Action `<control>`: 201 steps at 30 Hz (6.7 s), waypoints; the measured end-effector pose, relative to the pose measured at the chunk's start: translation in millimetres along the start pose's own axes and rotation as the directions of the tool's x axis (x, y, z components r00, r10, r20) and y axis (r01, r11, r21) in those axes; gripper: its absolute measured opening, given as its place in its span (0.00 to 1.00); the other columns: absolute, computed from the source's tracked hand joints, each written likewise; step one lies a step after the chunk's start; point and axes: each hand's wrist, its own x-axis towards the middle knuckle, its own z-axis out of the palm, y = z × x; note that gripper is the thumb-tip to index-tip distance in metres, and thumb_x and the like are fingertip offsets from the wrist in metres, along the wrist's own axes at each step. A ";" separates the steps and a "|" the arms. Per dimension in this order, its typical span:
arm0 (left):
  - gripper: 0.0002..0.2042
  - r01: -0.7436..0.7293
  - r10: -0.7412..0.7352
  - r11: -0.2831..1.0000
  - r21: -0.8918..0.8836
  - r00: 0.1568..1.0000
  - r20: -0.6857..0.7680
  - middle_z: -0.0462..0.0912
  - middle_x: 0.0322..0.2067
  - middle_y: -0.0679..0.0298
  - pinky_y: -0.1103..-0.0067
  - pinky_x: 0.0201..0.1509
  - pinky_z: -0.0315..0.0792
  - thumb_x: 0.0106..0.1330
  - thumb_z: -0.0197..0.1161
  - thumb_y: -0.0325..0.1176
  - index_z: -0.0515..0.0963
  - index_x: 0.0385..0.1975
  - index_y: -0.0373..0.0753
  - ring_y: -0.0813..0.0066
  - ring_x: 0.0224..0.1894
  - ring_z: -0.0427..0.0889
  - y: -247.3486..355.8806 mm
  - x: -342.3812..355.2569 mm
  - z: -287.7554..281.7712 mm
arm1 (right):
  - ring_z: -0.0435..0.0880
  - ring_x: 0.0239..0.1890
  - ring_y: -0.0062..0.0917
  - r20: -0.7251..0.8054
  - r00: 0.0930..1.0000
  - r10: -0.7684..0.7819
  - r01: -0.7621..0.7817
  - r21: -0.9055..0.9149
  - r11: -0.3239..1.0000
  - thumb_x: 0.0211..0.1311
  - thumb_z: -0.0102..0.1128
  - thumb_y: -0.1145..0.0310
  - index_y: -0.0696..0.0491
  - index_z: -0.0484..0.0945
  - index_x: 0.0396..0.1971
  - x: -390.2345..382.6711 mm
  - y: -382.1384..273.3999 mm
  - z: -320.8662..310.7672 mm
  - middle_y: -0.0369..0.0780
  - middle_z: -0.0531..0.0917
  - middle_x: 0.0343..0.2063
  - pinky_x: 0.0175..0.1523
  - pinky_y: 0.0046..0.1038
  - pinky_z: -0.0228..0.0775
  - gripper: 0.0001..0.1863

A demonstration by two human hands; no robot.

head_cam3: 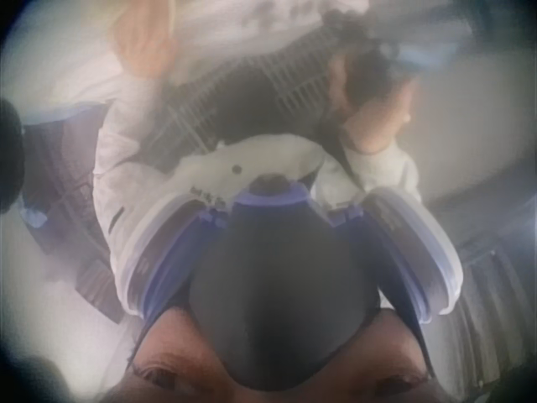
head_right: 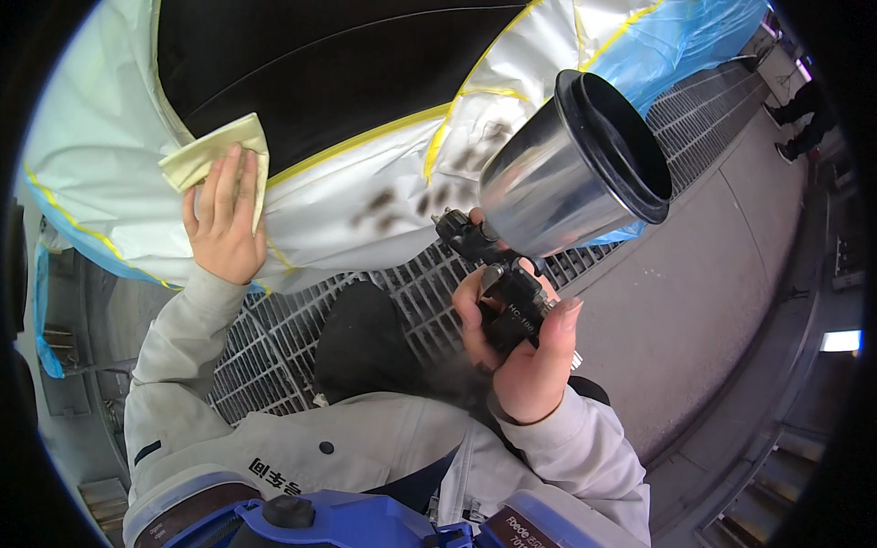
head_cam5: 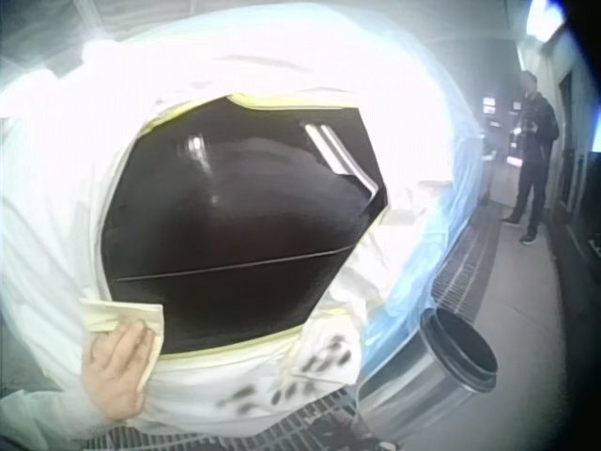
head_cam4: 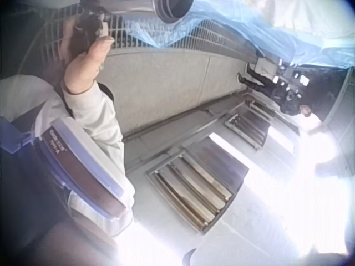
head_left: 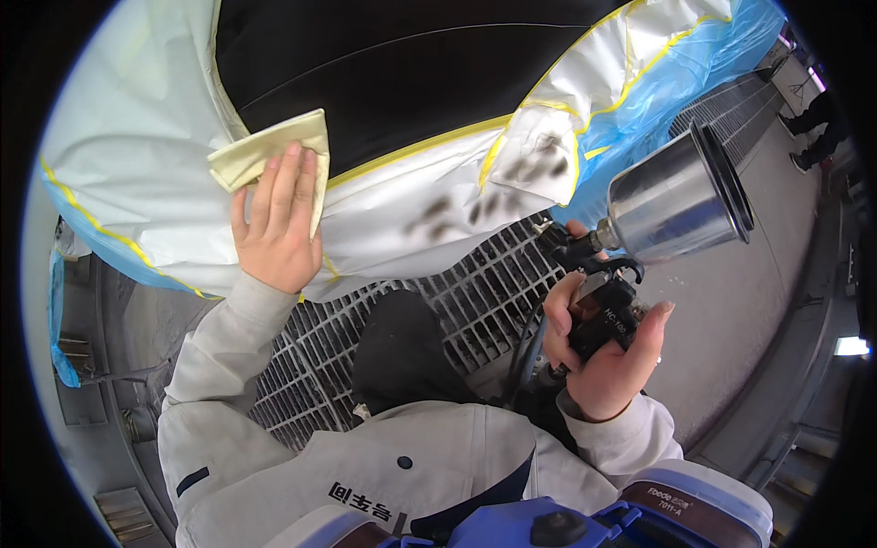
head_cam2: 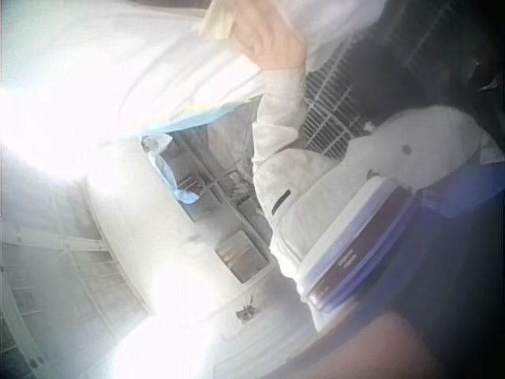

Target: The person uses a spray gun to apply black paint to a car panel while holding a cloth in the other hand. The person repeatedly wipes the painted surface with the cloth between spray passes.

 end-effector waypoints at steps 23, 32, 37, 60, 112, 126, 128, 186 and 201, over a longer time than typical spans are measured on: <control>0.21 -0.012 -0.059 0.976 -0.219 0.948 -0.314 0.81 0.66 0.59 0.59 0.78 0.60 0.70 0.58 0.28 0.82 0.62 0.37 0.53 0.72 0.73 -49.8 37.4 -35.3 | 0.63 0.16 0.13 -0.003 0.999 0.048 -0.049 -0.061 0.997 0.69 0.27 0.16 0.56 0.76 0.34 -0.9 -6.7 -4.0 0.33 0.75 0.23 0.23 0.20 0.51 0.51; 0.06 0.225 -0.372 0.786 -0.575 0.916 -0.150 0.83 0.29 0.57 0.74 0.38 0.76 0.68 0.71 0.29 0.84 0.40 0.36 0.59 0.30 0.82 -64.5 42.7 -77.7 | 0.63 0.16 0.13 -0.025 0.997 0.075 -0.075 -0.011 0.997 0.68 0.26 0.15 0.56 0.75 0.34 -2.8 -8.5 1.6 0.32 0.74 0.23 0.23 0.20 0.51 0.52; 0.08 0.138 -0.365 0.855 -0.500 0.844 -0.392 0.85 0.32 0.60 0.73 0.40 0.77 0.60 0.78 0.26 0.87 0.38 0.36 0.62 0.33 0.84 -53.9 54.2 -60.1 | 0.60 0.13 0.15 -0.003 1.000 0.013 -0.012 0.101 0.995 0.73 0.25 0.20 0.56 0.72 0.61 -3.4 -0.8 6.3 0.38 0.76 0.26 0.22 0.20 0.54 0.51; 0.13 0.407 -0.680 0.584 -0.702 0.718 -0.150 0.83 0.29 0.59 0.71 0.39 0.74 0.62 0.80 0.35 0.84 0.31 0.32 0.64 0.31 0.80 -38.5 77.1 -40.3 | 0.62 0.15 0.15 0.019 0.999 0.026 -0.027 0.053 0.998 0.75 0.23 0.22 0.58 0.74 0.57 -2.8 2.1 7.2 0.38 0.75 0.26 0.21 0.20 0.52 0.51; 0.10 0.229 -0.485 0.801 -0.553 0.789 -0.377 0.83 0.27 0.59 0.72 0.34 0.75 0.60 0.77 0.32 0.82 0.31 0.34 0.61 0.27 0.81 -53.0 79.4 -36.6 | 0.61 0.15 0.13 0.028 0.997 0.071 -0.072 0.012 0.997 0.73 0.26 0.20 0.57 0.69 0.70 6.5 6.6 13.9 0.36 0.75 0.27 0.22 0.19 0.55 0.53; 0.10 0.299 -0.548 0.715 -0.632 0.801 -0.240 0.82 0.27 0.58 0.70 0.38 0.75 0.61 0.78 0.30 0.82 0.33 0.34 0.60 0.29 0.81 -54.0 72.1 -45.1 | 0.63 0.15 0.12 0.053 0.994 0.091 -0.088 -0.044 0.995 0.68 0.31 0.15 0.61 0.68 0.71 2.7 0.4 11.2 0.34 0.76 0.26 0.23 0.18 0.55 0.60; 0.10 0.277 -0.565 0.635 -0.722 0.803 -0.189 0.83 0.28 0.59 0.71 0.39 0.75 0.62 0.78 0.29 0.82 0.33 0.34 0.64 0.31 0.82 -49.6 59.7 -50.1 | 0.62 0.16 0.12 0.044 0.994 0.096 -0.092 -0.083 0.992 0.68 0.32 0.16 0.62 0.67 0.73 0.7 -1.6 10.9 0.33 0.76 0.25 0.23 0.19 0.55 0.61; 0.35 -0.225 0.041 0.918 -0.327 0.873 -0.486 0.66 0.77 0.54 0.56 0.83 0.54 0.63 0.62 0.38 0.69 0.74 0.37 0.56 0.82 0.58 71.9 242.6 -80.0 | 0.61 0.17 0.15 -0.080 0.986 -0.149 0.157 0.106 0.982 0.79 0.31 0.29 0.56 0.72 0.56 -7.5 -9.9 16.2 0.37 0.75 0.29 0.24 0.19 0.55 0.41; 0.39 -0.182 0.141 0.974 -0.136 0.953 -0.266 0.62 0.79 0.56 0.57 0.81 0.58 0.61 0.61 0.28 0.64 0.79 0.41 0.51 0.81 0.59 -35.8 125.9 -101.1 | 0.61 0.16 0.14 -0.031 0.987 -0.156 0.158 0.058 0.986 0.79 0.29 0.29 0.57 0.68 0.69 -9.3 -5.0 17.2 0.37 0.75 0.30 0.23 0.20 0.57 0.46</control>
